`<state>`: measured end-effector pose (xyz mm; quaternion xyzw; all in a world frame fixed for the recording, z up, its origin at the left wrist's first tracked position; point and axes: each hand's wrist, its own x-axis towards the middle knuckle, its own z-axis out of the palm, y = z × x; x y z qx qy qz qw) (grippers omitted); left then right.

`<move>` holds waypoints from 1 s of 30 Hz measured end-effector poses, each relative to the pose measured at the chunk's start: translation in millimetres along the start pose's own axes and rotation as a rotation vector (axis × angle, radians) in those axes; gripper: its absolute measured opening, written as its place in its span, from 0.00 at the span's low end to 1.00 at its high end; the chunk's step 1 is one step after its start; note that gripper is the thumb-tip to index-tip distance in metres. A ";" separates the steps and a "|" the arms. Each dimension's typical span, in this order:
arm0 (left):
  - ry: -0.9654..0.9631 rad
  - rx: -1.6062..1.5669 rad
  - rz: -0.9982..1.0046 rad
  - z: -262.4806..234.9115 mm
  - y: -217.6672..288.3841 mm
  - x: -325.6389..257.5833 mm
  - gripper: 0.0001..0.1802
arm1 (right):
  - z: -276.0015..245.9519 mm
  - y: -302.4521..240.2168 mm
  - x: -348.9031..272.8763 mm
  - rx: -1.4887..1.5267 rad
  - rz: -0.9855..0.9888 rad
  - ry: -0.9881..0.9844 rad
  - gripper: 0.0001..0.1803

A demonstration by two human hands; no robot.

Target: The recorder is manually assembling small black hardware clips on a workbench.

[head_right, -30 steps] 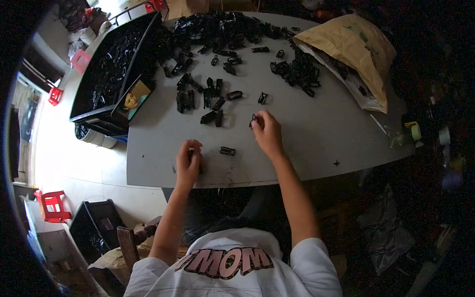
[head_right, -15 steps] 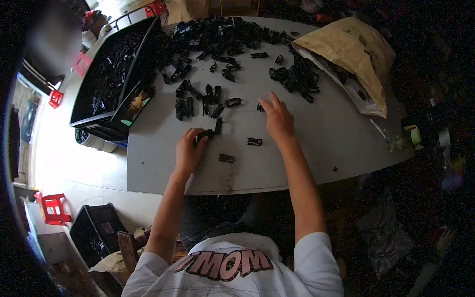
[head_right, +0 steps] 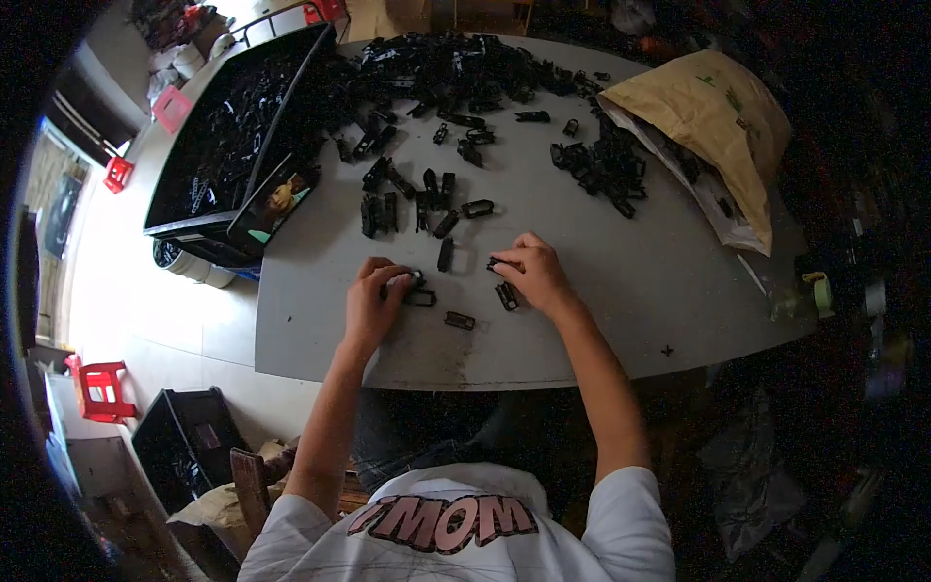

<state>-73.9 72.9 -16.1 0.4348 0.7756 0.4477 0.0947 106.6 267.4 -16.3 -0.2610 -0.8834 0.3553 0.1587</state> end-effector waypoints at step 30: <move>0.131 -0.146 -0.094 -42.3 -7.1 -14.7 0.15 | 27.9 -44.6 -63.0 -0.214 0.120 0.428 0.14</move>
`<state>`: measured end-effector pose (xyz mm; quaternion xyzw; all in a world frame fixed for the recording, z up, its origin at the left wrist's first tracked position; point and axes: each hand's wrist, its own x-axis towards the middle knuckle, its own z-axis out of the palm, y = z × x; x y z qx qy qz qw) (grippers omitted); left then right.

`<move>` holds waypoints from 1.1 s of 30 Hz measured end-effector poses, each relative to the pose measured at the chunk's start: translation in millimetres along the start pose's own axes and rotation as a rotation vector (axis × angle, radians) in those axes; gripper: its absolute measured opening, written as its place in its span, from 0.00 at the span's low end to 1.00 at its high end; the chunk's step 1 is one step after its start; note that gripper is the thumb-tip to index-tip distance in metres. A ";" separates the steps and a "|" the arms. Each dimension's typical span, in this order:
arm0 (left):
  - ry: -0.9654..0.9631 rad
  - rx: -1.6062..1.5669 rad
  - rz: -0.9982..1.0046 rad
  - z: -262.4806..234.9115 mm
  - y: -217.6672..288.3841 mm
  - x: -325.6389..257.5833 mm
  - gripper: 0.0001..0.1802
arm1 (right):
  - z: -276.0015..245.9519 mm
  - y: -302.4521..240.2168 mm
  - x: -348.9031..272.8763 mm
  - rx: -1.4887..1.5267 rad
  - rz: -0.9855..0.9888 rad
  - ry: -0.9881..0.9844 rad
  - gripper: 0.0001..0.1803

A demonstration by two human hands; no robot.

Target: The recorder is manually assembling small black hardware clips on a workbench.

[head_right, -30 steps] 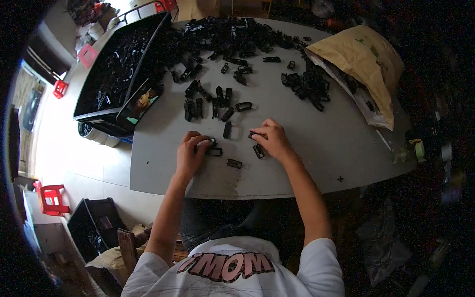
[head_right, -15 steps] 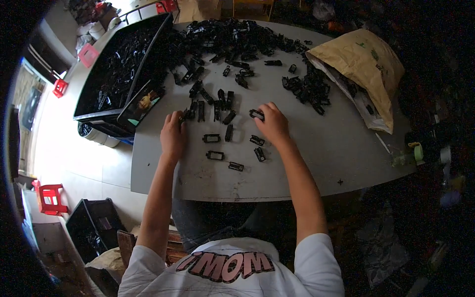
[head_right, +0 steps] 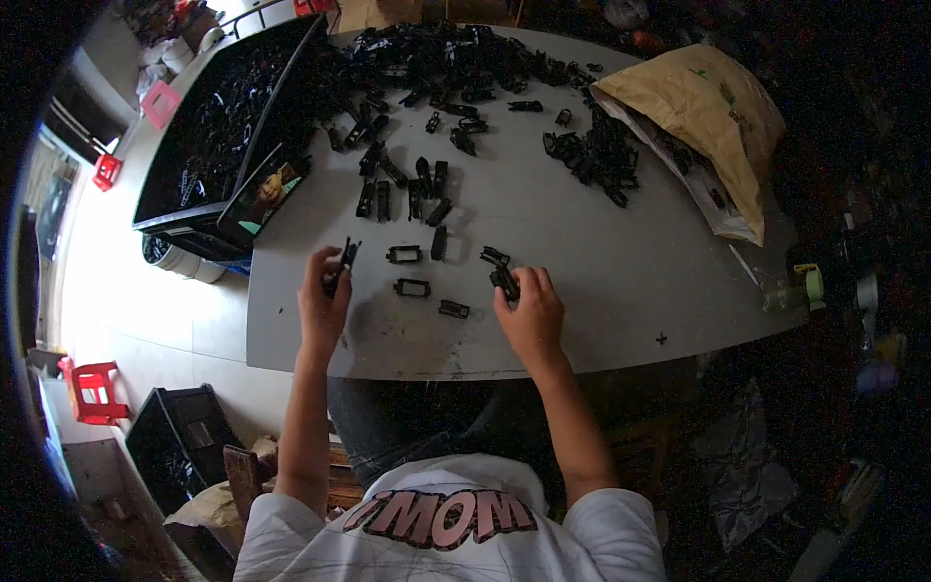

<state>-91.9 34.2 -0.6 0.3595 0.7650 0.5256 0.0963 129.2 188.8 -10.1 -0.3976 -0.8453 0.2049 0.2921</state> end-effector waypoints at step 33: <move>-0.304 -0.484 -0.257 40.7 36.5 -91.5 0.07 | -21.2 -71.8 -54.6 -0.010 -0.526 -0.122 0.19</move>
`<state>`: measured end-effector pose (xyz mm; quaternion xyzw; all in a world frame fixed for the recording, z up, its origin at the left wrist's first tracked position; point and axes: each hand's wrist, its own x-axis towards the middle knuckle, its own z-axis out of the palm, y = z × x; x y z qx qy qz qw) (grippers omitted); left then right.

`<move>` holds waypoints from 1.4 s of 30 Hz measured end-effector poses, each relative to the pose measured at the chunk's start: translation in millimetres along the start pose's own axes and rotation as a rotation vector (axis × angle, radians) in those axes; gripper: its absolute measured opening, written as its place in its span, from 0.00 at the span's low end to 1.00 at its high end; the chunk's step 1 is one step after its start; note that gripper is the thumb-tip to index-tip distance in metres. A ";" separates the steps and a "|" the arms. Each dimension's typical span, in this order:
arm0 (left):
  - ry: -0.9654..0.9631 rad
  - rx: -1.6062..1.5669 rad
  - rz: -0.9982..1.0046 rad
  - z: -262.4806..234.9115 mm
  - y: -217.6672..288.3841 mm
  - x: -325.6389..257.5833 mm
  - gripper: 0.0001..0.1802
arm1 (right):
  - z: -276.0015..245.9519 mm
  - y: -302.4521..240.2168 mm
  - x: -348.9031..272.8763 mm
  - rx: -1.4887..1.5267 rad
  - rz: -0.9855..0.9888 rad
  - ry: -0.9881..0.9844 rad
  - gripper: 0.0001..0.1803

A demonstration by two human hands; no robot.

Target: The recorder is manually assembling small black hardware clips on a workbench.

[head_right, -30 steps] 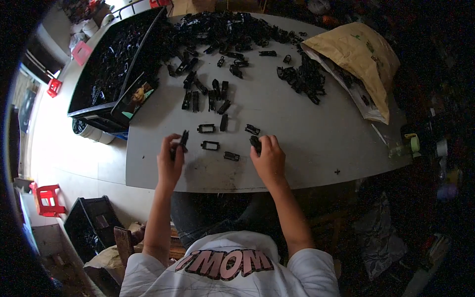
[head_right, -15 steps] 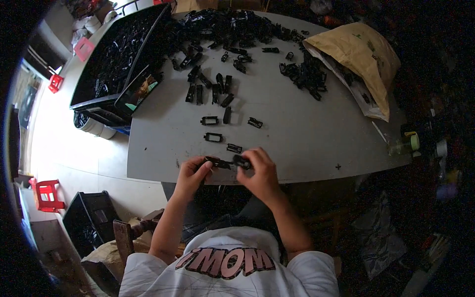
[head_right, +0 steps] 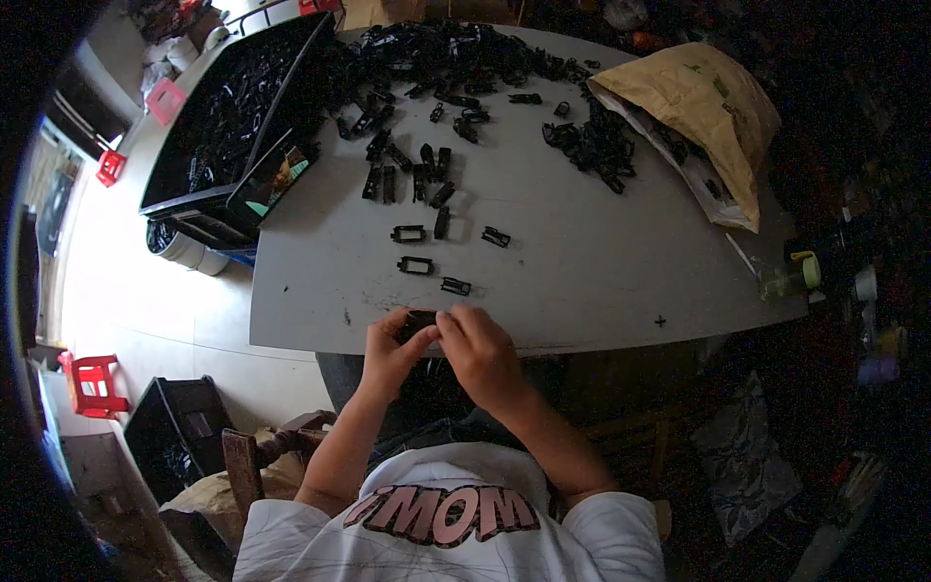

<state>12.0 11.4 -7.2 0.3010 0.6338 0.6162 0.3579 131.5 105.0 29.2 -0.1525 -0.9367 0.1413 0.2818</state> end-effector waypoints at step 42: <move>0.288 0.582 0.337 -87.4 15.9 90.5 0.11 | 13.0 68.1 -0.8 0.135 0.405 -0.029 0.17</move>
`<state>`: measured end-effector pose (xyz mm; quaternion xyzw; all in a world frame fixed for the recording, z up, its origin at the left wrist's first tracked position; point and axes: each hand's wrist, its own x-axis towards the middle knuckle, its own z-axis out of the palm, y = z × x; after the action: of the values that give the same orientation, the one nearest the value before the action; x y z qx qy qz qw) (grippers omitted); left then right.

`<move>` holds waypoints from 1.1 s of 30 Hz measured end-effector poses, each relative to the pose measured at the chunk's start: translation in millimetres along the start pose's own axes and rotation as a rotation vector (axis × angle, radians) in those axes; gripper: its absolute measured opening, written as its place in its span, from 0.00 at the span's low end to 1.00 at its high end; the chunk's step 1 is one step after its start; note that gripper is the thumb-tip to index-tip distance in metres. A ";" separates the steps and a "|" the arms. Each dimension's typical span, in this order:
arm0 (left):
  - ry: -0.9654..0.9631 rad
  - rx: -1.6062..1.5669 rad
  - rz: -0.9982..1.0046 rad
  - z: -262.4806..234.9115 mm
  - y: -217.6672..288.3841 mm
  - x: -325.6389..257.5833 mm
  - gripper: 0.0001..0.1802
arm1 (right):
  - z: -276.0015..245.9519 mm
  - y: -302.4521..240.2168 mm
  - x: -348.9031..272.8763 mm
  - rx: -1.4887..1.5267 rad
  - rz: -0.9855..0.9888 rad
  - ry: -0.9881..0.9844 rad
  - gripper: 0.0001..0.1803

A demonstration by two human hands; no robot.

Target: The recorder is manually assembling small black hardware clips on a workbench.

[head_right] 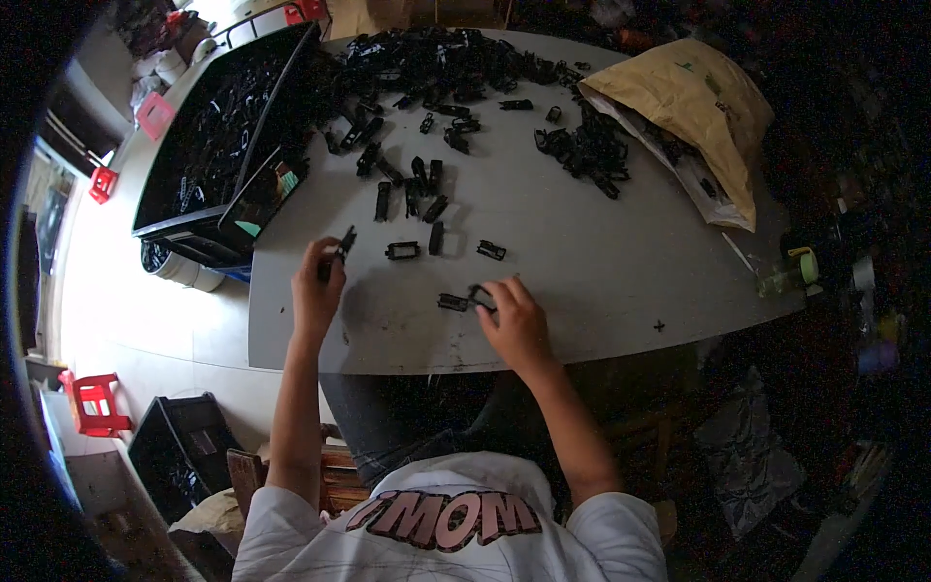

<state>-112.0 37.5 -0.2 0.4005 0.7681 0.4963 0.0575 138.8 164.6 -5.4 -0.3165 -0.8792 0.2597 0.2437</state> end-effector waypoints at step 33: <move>-0.476 -0.389 -0.070 12.5 52.1 -73.2 0.15 | -1.6 -58.0 -2.7 0.219 -0.254 -0.168 0.16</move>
<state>-27.6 6.9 13.0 0.4602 0.6369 0.5239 0.3288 116.6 124.6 30.5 -0.1518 -0.8959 0.3465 0.2331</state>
